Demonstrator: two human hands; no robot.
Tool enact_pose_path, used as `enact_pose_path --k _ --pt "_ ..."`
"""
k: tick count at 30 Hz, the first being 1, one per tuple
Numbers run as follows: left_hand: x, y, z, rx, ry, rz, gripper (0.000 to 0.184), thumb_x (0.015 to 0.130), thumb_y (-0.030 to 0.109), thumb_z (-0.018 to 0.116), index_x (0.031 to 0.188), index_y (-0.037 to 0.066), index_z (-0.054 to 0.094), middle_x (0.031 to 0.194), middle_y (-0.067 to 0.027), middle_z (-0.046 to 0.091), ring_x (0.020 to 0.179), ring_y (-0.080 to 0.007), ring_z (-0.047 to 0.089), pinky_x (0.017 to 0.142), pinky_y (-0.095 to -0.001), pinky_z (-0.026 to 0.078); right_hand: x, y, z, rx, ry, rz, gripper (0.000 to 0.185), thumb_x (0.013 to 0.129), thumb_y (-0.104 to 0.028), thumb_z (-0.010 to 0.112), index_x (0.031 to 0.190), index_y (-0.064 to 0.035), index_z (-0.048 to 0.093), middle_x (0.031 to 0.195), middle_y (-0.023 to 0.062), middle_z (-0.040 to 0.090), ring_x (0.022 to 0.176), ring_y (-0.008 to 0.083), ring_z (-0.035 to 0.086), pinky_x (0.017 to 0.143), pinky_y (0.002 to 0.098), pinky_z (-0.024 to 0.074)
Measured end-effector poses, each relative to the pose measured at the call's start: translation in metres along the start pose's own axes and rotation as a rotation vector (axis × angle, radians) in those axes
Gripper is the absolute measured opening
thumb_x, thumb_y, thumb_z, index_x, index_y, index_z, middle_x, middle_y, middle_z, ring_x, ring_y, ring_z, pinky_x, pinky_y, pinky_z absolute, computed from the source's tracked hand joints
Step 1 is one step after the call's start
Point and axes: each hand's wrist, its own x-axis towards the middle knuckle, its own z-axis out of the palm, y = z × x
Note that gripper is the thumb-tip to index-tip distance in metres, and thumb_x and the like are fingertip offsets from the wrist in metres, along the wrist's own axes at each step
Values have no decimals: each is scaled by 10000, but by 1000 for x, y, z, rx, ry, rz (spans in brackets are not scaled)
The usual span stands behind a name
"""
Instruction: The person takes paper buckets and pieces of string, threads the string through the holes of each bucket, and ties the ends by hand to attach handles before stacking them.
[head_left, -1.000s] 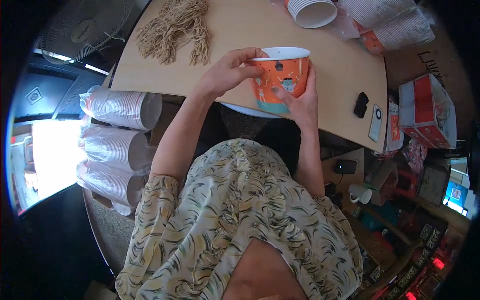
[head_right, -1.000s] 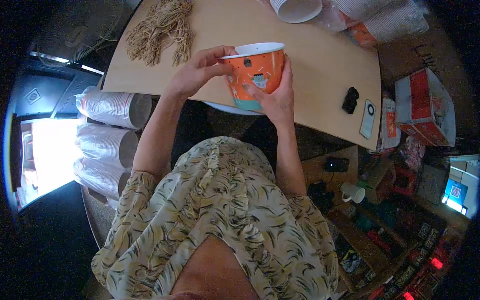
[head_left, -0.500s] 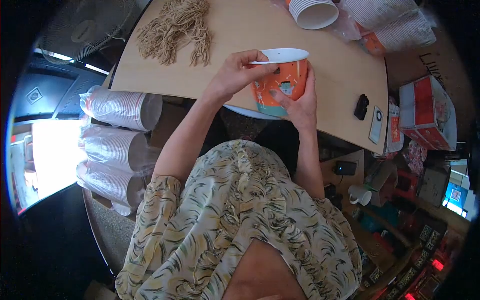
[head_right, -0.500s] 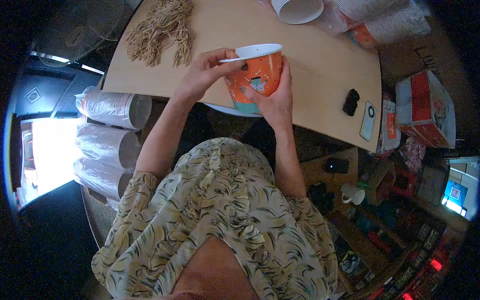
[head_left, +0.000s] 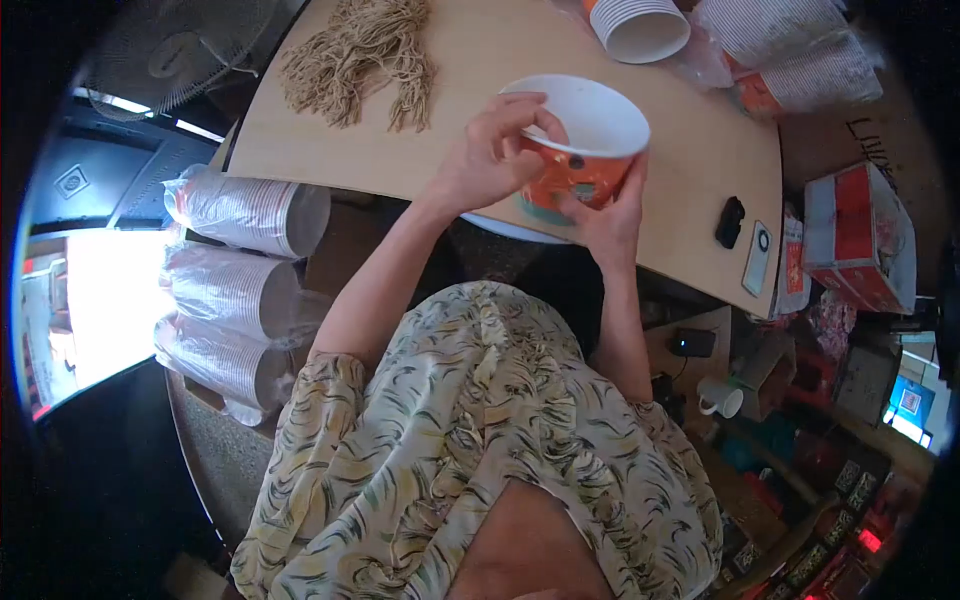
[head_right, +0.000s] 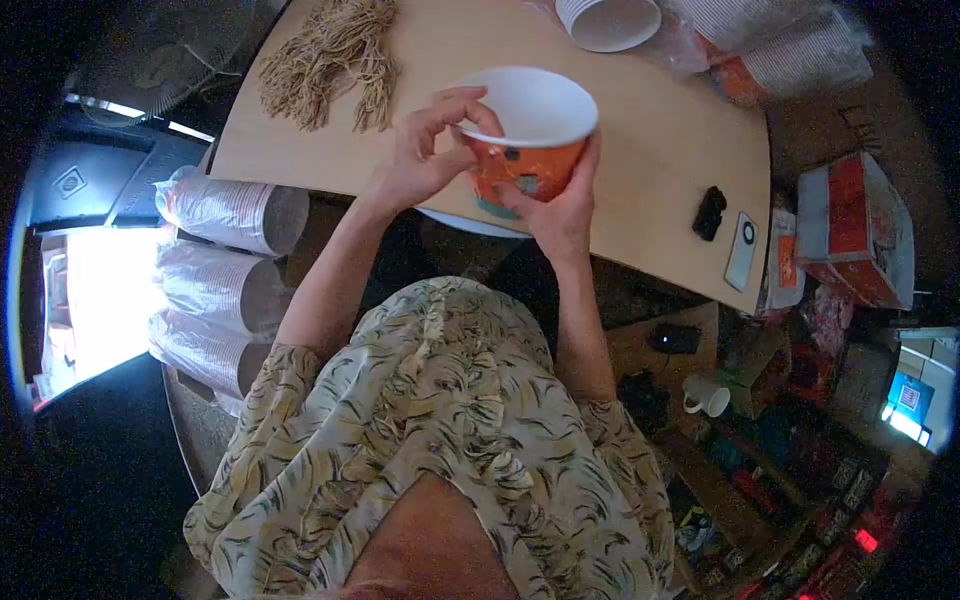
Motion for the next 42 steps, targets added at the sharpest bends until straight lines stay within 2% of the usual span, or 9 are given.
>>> enact_pose_path --k 3,13,16,19,22,27,30,40,42 --pt "16 14 -2 18 -147 144 261 724 -21 595 944 58 711 1015 -73 712 1278 -359 528 996 -428 497 -1 13 13 51 64 13 1143 636 -159 955 1512 -56 228 1447 128 423 1321 255 475 1086 399 441" --pt "9 -13 -1 120 -255 173 247 786 90 795 1031 97 759 1073 -49 741 1271 -342 559 1050 -445 474 7 37 25 493 36 138 1210 646 -93 944 1547 -90 136 1472 149 412 1303 281 503 1047 424 492" --pt "3 -18 -3 220 -302 199 335 806 10 743 1125 113 738 1274 -102 671 1359 -367 487 1047 -454 497 7 53 23 416 52 46 1108 667 -5 884 1526 -96 190 1463 152 419 1266 300 533 993 446 534" --pt "-10 -13 -5 407 -157 229 628 818 -84 670 1376 190 584 1621 -183 251 1419 -409 398 1085 -452 482 9 68 25 313 75 -91 982 698 127 795 1495 -105 272 1450 155 430 1211 328 580 911 478 597" --pt "-30 -24 -15 491 66 158 631 825 -87 664 1392 171 564 1625 -186 238 1431 -410 380 1060 -433 499 5 78 25 206 105 -77 991 683 88 823 1494 -92 283 1458 137 431 1316 302 489 1014 479 520" --pt "-83 -68 -50 398 85 -153 198 889 46 715 1085 20 725 1027 -133 733 813 -213 709 732 -334 575 11 84 32 65 170 -99 1018 702 44 840 1522 -67 247 1459 133 432 1344 261 458 1128 419 394" --pt "-90 -54 -62 402 -46 -471 157 907 121 722 1016 9 740 873 -121 732 770 -176 707 689 -313 559 14 64 39 -29 197 -19 1027 728 7 841 1542 -52 218 1469 138 424 1340 264 465 1138 410 370" --pt "-49 -103 -67 578 258 -343 164 845 150 751 916 5 728 865 -154 697 726 -260 690 678 -353 560 -6 95 21 -89 183 -9 788 814 3 744 1487 -1 334 1403 151 497 1275 261 531 1104 391 404" --pt "-47 -109 -65 660 252 -380 149 839 170 723 841 25 691 834 -172 678 775 -361 674 707 -443 555 -6 98 19 -123 171 -9 729 837 -26 734 1468 -1 371 1385 149 519 1254 264 545 1089 388 410"
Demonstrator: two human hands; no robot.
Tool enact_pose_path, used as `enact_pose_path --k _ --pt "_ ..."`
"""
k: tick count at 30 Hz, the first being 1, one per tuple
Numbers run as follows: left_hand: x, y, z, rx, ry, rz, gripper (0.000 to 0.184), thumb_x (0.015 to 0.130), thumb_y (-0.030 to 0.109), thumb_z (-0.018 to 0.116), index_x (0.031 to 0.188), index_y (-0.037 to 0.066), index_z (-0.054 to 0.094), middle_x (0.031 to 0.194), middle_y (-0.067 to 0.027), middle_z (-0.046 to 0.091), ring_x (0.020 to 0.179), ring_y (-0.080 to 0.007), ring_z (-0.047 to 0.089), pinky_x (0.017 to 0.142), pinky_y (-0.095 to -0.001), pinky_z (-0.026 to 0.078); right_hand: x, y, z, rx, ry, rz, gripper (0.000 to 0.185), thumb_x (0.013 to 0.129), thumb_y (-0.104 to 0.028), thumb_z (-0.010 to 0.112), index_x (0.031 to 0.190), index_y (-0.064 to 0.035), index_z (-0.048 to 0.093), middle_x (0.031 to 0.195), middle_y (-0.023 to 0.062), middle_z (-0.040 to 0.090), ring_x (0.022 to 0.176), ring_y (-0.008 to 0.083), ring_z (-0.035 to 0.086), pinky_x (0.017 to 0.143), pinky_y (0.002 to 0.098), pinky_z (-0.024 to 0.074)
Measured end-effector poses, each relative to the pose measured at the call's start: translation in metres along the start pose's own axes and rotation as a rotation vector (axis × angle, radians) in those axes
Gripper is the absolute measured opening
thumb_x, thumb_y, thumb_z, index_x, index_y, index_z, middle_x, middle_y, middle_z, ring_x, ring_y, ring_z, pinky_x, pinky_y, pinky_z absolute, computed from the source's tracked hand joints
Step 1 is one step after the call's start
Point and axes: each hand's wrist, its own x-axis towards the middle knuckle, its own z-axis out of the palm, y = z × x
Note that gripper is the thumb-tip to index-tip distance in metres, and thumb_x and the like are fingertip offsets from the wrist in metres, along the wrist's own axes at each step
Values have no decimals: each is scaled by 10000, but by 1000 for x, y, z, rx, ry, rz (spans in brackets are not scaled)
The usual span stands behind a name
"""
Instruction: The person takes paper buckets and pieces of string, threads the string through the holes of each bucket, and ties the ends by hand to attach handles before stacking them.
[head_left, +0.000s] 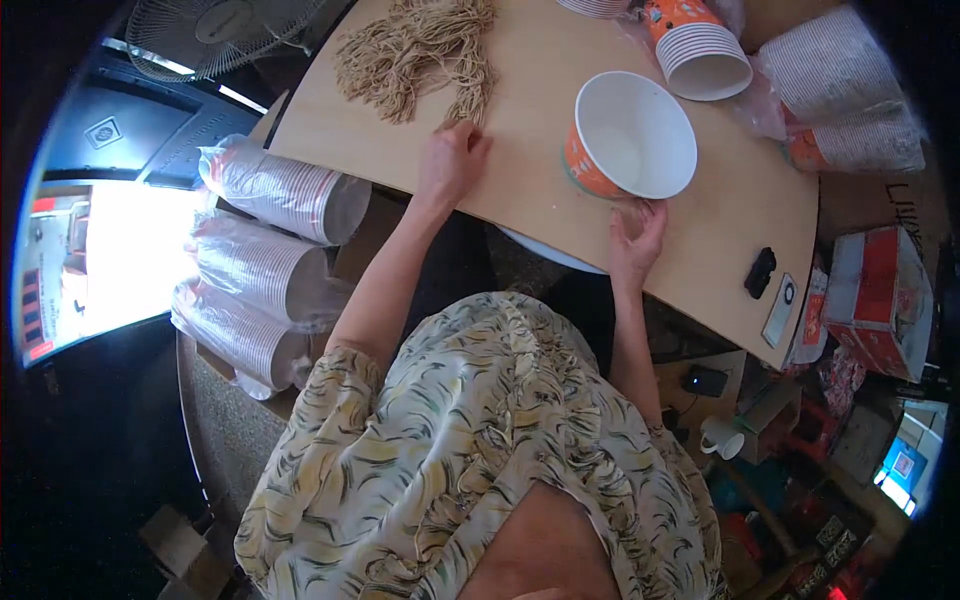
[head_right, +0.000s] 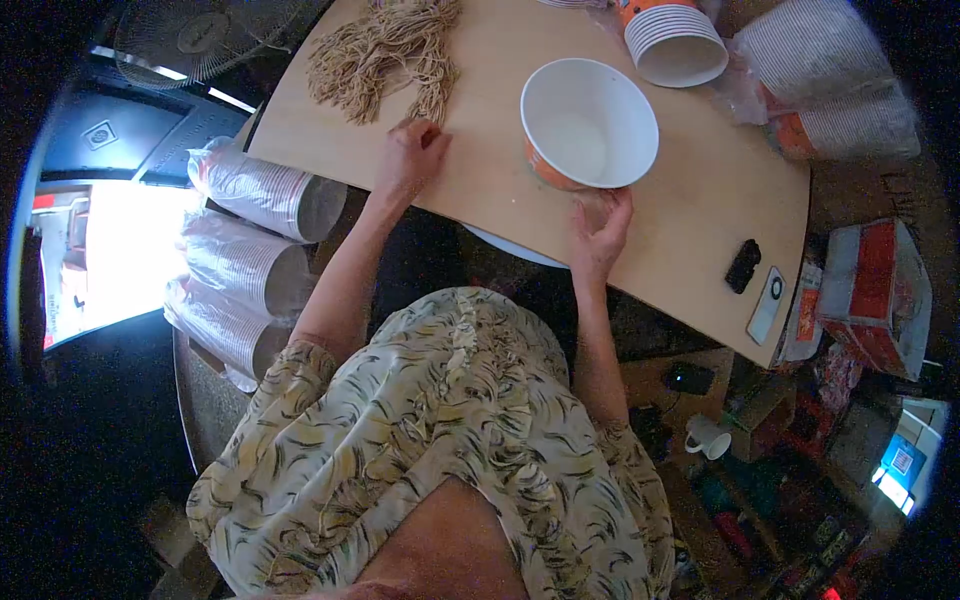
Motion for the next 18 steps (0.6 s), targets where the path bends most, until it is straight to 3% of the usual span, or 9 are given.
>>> enact_pose_path --k 6,8,10,11,12,14,15,17,18 --pt "0 -7 6 116 13 53 150 870 172 678 879 23 659 868 -189 672 808 -402 668 703 -497 551 -2 4 0 -74 -12 38 635 857 -42 720 1426 -5 443 1325 138 552 1234 258 554 1071 386 422" --pt "-7 -2 4 159 32 103 148 882 172 663 883 25 646 880 -188 663 799 -405 667 694 -504 550 -3 5 -1 -176 -9 -43 557 867 -41 712 1377 -4 492 1312 133 553 1183 233 580 1003 359 471" --pt "-21 6 1 199 49 157 147 893 173 647 887 27 633 891 -188 654 790 -408 666 686 -511 548 -6 13 0 -25 -2 3 465 879 -40 700 1313 2 540 1262 128 582 1129 218 603 956 342 493" --pt "-33 8 1 182 -37 146 135 893 165 645 878 32 627 894 -186 645 783 -411 663 680 -511 548 -9 17 -1 124 1 51 376 890 -40 688 1249 7 588 1212 122 611 1076 203 625 909 324 515" --pt "-46 12 0 166 -124 134 125 894 157 644 869 37 621 897 -184 636 775 -415 661 674 -511 547 -11 18 -3 123 6 51 376 890 -40 688 1249 7 588 1212 122 611 1076 203 625 909 324 515" --pt "-77 32 -6 109 -270 147 119 911 141 639 875 28 634 860 -189 635 824 -412 652 672 -481 534 -20 16 -4 36 -80 26 206 907 -25 658 1106 23 642 1088 103 662 990 173 648 838 295 529" --pt "-93 41 -9 14 -325 175 105 903 125 645 874 25 635 856 -187 634 816 -405 651 672 -478 531 -24 -11 -1 45 -109 -42 140 915 -14 631 1049 11 666 1025 116 685 953 226 668 838 325 532" --pt "-116 60 -14 -178 -456 263 87 884 98 663 871 15 637 840 -178 630 787 -395 645 675 -469 528 -29 -42 -1 -48 -285 -202 152 948 -33 610 1081 -4 678 1074 108 688 1057 227 651 940 342 497" --pt "-124 71 -18 -278 -534 319 85 873 86 673 868 9 637 829 -171 628 765 -392 640 677 -464 528 -24 -62 0 -73 -348 -426 180 961 -94 592 1092 -8 680 1089 156 685 1097 305 638 994 397 474"
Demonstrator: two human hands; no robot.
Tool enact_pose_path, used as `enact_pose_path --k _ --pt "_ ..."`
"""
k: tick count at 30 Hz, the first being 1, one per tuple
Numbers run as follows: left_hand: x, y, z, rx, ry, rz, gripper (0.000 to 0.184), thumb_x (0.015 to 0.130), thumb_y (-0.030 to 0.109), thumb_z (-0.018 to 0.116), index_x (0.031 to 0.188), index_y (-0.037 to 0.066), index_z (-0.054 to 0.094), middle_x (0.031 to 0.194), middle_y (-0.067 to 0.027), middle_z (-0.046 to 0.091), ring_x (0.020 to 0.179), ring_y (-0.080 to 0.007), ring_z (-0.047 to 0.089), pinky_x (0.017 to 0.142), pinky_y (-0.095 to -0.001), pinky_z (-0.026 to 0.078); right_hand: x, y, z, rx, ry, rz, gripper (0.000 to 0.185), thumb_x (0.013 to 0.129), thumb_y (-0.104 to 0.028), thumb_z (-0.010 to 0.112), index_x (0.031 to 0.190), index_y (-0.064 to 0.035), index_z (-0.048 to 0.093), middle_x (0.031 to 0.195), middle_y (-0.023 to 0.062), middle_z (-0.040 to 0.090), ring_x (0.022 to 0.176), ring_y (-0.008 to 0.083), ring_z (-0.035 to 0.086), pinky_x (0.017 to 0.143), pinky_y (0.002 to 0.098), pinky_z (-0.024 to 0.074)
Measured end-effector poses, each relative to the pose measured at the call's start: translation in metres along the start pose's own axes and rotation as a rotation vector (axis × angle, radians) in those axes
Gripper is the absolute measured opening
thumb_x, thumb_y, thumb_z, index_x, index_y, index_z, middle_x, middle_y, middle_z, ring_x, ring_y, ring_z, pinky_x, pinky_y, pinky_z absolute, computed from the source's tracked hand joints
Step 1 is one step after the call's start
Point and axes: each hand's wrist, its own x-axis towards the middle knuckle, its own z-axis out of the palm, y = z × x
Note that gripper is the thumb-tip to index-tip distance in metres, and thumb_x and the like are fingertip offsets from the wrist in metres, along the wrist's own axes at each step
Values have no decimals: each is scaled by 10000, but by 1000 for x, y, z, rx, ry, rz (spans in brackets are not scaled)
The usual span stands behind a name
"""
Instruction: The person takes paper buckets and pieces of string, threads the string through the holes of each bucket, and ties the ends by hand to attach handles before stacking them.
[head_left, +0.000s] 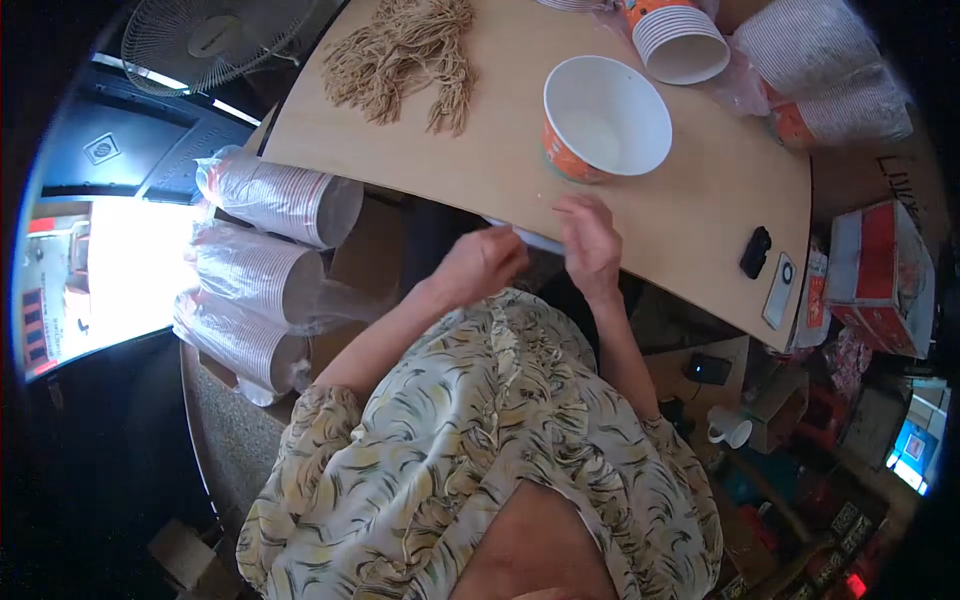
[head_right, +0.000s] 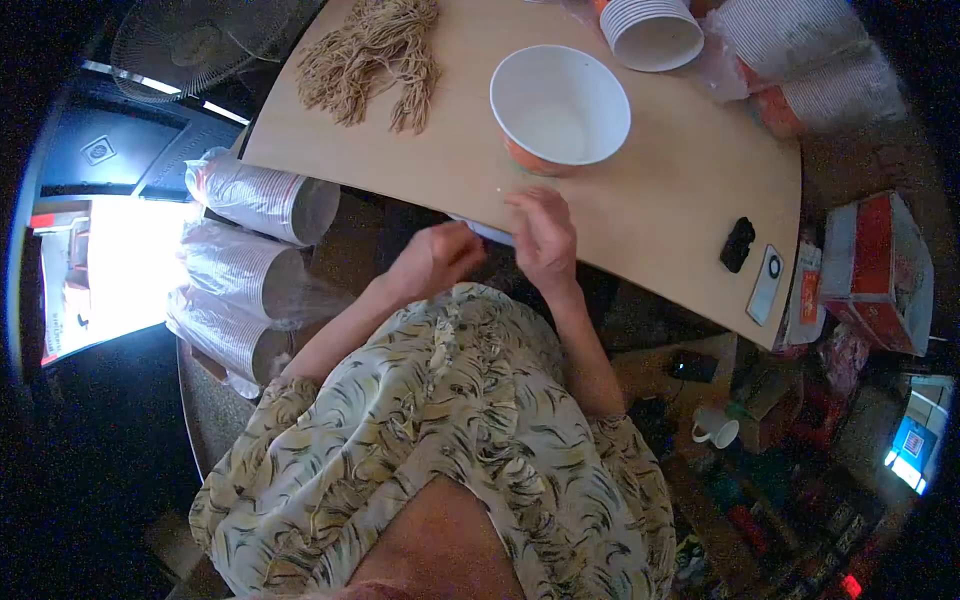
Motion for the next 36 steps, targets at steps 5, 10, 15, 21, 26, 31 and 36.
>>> enact_pose_path --k 5,10,15,21,26,31,36 --pt "7 60 -17 -241 -105 -54 117 870 103 703 877 -4 654 793 -156 682 719 -335 681 658 -405 540 6 -36 -16 222 -314 68 292 1033 -226 486 1137 -21 666 1071 177 674 1090 323 627 967 415 472" --pt "18 69 -35 -401 -136 -123 85 897 62 692 889 -11 649 747 -49 686 658 -62 615 601 -261 520 -10 -48 -52 368 -464 390 194 999 -157 559 1055 -3 662 794 140 635 710 261 631 712 339 511" --pt "36 75 -36 -479 -235 -100 92 895 70 705 901 -8 657 744 -42 676 669 -74 620 612 -262 525 -26 -61 -84 295 -405 352 91 930 -75 643 946 7 680 736 101 652 612 157 591 598 287 478" --pt "78 67 -62 -52 15 103 97 889 74 723 953 13 682 849 -83 692 705 -152 670 630 -282 550 -32 -77 -180 754 -29 -73 85 879 -57 686 809 -9 695 696 60 633 531 91 483 509 262 373" --pt "113 66 -76 177 209 289 261 861 83 740 1117 53 703 1150 -83 685 1023 -255 661 819 -352 564 -22 -118 -190 332 322 337 116 900 -65 653 819 18 655 693 8 572 532 56 424 487 232 303" --pt "135 40 -71 442 123 372 274 849 114 735 1120 91 703 1247 -72 666 1164 -315 594 979 -433 501 -1 -82 -130 379 258 562 109 935 -75 641 923 31 661 714 -56 508 613 21 418 537 199 306" --pt "132 55 -69 208 82 223 182 900 146 712 1063 64 706 975 -99 724 895 -277 697 772 -380 555 16 -67 -95 348 293 480 161 970 -125 664 917 28 667 698 -58 548 636 7 457 554 199 373"
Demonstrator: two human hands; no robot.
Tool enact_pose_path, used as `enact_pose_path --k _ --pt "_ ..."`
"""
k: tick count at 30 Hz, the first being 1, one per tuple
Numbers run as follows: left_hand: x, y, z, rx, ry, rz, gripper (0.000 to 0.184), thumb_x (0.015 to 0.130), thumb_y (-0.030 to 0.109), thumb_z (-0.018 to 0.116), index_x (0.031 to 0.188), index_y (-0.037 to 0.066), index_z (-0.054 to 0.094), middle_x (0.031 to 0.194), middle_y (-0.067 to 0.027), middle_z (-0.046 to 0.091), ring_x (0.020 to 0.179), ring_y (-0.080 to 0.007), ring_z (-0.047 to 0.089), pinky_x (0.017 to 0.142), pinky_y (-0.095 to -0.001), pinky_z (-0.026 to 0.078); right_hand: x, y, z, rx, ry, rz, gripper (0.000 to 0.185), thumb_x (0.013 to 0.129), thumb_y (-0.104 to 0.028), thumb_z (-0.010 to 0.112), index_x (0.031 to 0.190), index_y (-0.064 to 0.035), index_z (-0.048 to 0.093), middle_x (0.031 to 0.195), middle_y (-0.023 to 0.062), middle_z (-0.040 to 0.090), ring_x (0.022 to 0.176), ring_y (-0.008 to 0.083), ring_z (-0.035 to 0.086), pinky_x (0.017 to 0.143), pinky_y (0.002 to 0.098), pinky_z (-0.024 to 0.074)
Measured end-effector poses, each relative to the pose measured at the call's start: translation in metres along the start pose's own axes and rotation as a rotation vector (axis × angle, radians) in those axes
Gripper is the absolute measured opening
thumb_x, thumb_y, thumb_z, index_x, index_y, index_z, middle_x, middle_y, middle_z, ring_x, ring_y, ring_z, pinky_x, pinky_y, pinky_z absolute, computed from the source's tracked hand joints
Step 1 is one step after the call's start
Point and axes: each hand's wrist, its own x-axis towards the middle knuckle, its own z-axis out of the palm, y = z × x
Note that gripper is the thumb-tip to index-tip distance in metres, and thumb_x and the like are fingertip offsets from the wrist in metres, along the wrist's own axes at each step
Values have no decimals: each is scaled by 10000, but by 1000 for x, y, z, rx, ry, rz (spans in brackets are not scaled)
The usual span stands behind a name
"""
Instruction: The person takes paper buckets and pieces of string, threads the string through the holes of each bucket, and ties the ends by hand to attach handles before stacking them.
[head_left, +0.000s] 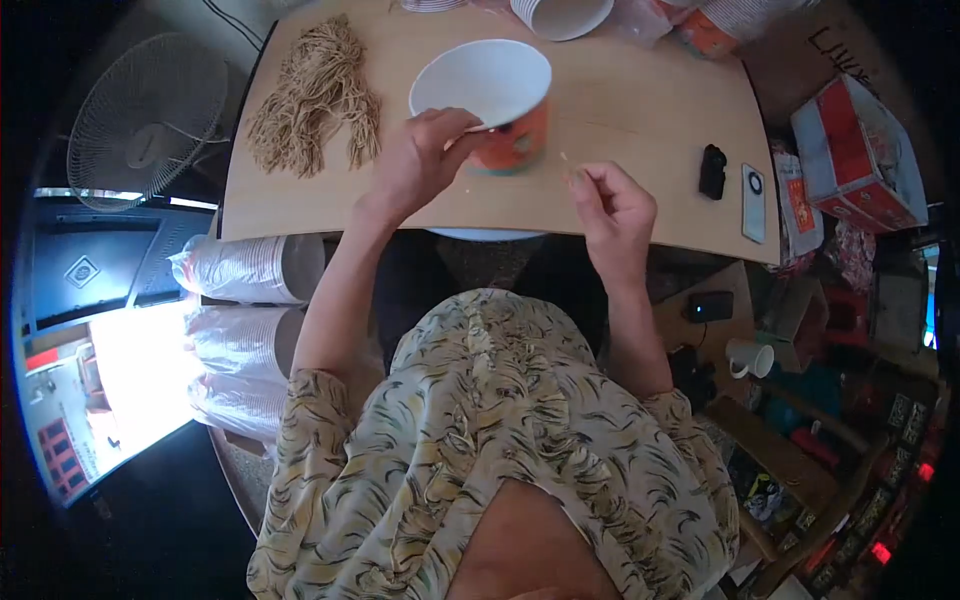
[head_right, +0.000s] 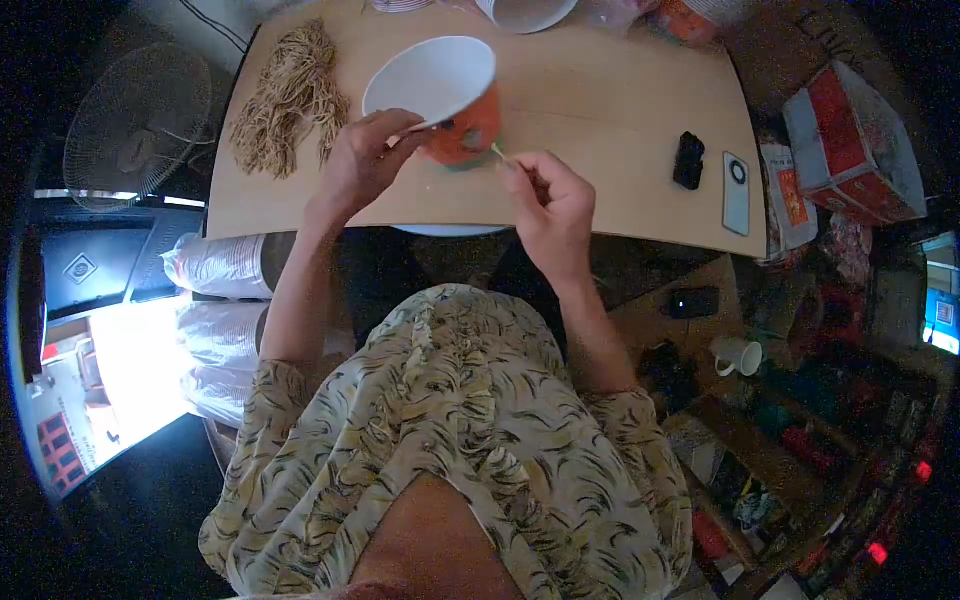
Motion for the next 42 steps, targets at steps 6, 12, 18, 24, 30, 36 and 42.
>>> enact_pose_path --k 6,12,18,24,30,36,42 --pt "-4 14 -1 -256 71 -171 204 921 195 717 1026 20 714 732 -150 702 634 -234 704 597 -344 532 11 -2 36 -20 59 -150 131 976 -107 649 930 16 658 708 -53 574 639 14 491 556 212 407" --pt "-7 23 -3 -180 138 -159 191 894 188 745 980 19 733 698 -151 697 606 -220 701 564 -340 526 20 3 53 -95 34 -182 129 958 -105 659 924 18 642 651 12 607 599 43 547 539 249 446" --pt "-9 28 -4 -142 160 -168 178 879 167 748 975 18 733 699 -159 695 599 -233 698 553 -342 524 24 7 57 -74 -27 -91 119 941 -102 656 908 12 645 652 37 634 593 60 579 534 268 455" --pt "-11 28 -5 -94 97 -192 190 907 173 728 1033 32 734 790 -140 740 669 -192 726 599 -328 547 27 10 61 -118 -10 -90 129 938 -98 656 866 9 645 648 41 638 586 68 586 537 275 463" --pt "-13 27 -2 -93 113 -176 191 899 169 736 1039 39 735 785 -149 736 675 -202 732 599 -331 550 27 14 61 -139 -4 -94 148 932 -111 664 844 6 644 637 44 641 573 88 600 539 287 476" --pt "-14 36 -1 -88 95 -152 192 895 143 730 1060 45 732 789 -153 735 680 -212 734 610 -332 558 26 21 61 -164 9 -90 146 926 -104 667 831 4 642 629 63 641 568 96 612 535 291 478" --pt "-17 39 7 -144 146 -134 148 853 109 706 980 37 731 826 -169 714 738 -357 702 652 -423 557 23 27 56 -103 -41 -30 149 934 -102 661 844 15 638 635 34 626 579 64 576 533 274 459"
